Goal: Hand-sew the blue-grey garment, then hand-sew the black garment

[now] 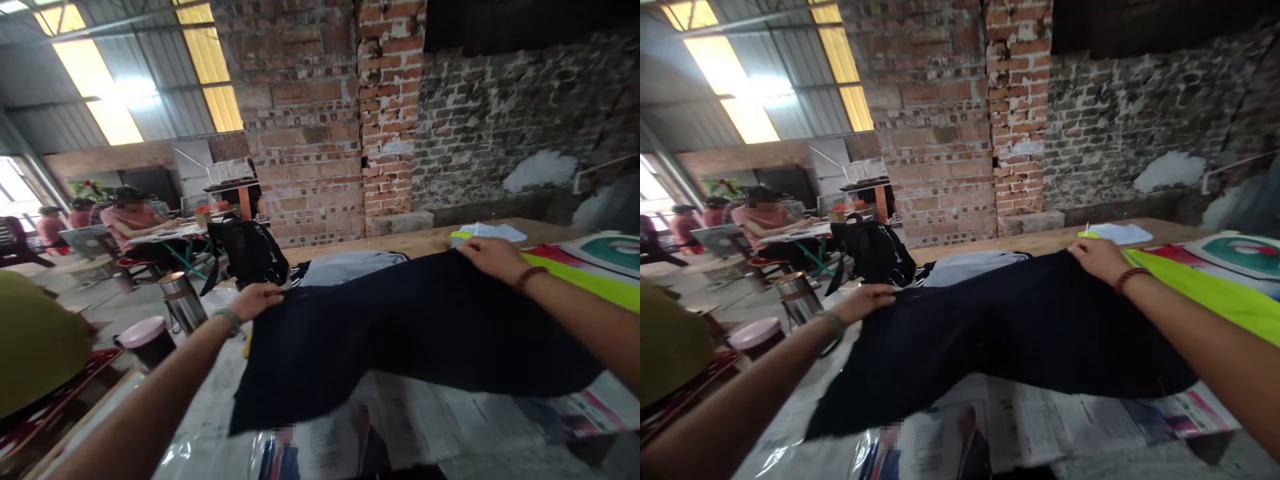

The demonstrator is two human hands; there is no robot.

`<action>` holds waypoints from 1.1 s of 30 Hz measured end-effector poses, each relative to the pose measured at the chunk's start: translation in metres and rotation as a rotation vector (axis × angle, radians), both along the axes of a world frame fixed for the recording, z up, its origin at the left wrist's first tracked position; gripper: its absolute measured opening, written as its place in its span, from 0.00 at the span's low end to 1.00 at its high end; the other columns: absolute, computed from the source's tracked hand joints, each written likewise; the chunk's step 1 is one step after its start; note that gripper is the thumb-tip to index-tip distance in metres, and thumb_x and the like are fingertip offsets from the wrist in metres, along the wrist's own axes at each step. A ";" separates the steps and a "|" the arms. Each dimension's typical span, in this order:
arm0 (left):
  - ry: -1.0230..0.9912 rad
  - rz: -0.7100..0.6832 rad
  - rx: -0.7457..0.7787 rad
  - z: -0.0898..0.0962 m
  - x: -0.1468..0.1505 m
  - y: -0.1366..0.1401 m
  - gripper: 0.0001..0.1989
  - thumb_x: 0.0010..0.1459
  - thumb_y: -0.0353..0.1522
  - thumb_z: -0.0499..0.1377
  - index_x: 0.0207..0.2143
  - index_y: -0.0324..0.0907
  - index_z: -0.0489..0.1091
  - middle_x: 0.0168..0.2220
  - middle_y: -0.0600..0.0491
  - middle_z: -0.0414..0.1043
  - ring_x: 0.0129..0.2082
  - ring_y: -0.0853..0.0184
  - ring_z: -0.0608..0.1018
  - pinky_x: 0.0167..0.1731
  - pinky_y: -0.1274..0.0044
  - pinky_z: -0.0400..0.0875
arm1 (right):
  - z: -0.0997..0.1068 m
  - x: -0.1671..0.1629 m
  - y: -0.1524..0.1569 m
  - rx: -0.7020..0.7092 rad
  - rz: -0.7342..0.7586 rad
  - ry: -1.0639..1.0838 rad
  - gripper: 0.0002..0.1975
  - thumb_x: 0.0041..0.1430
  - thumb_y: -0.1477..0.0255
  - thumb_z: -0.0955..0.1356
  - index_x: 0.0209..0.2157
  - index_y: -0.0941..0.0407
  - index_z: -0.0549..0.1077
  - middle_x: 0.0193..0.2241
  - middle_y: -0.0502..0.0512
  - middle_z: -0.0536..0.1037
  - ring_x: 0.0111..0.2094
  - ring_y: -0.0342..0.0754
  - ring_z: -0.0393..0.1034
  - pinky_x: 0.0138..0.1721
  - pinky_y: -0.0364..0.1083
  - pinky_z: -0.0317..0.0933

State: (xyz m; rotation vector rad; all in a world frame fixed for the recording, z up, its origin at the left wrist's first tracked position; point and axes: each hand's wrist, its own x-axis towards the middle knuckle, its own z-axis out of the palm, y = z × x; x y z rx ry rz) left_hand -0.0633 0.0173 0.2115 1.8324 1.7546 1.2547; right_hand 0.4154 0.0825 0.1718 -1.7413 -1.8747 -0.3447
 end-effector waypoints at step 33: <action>0.684 0.056 -0.235 -0.178 0.006 -0.053 0.11 0.50 0.30 0.52 0.35 0.46 0.71 0.38 0.51 0.72 0.41 0.60 0.73 0.39 0.70 0.64 | -0.230 -0.073 -0.127 -0.106 0.278 -0.033 0.15 0.59 0.67 0.56 0.34 0.52 0.72 0.30 0.52 0.76 0.22 0.44 0.72 0.24 0.42 0.67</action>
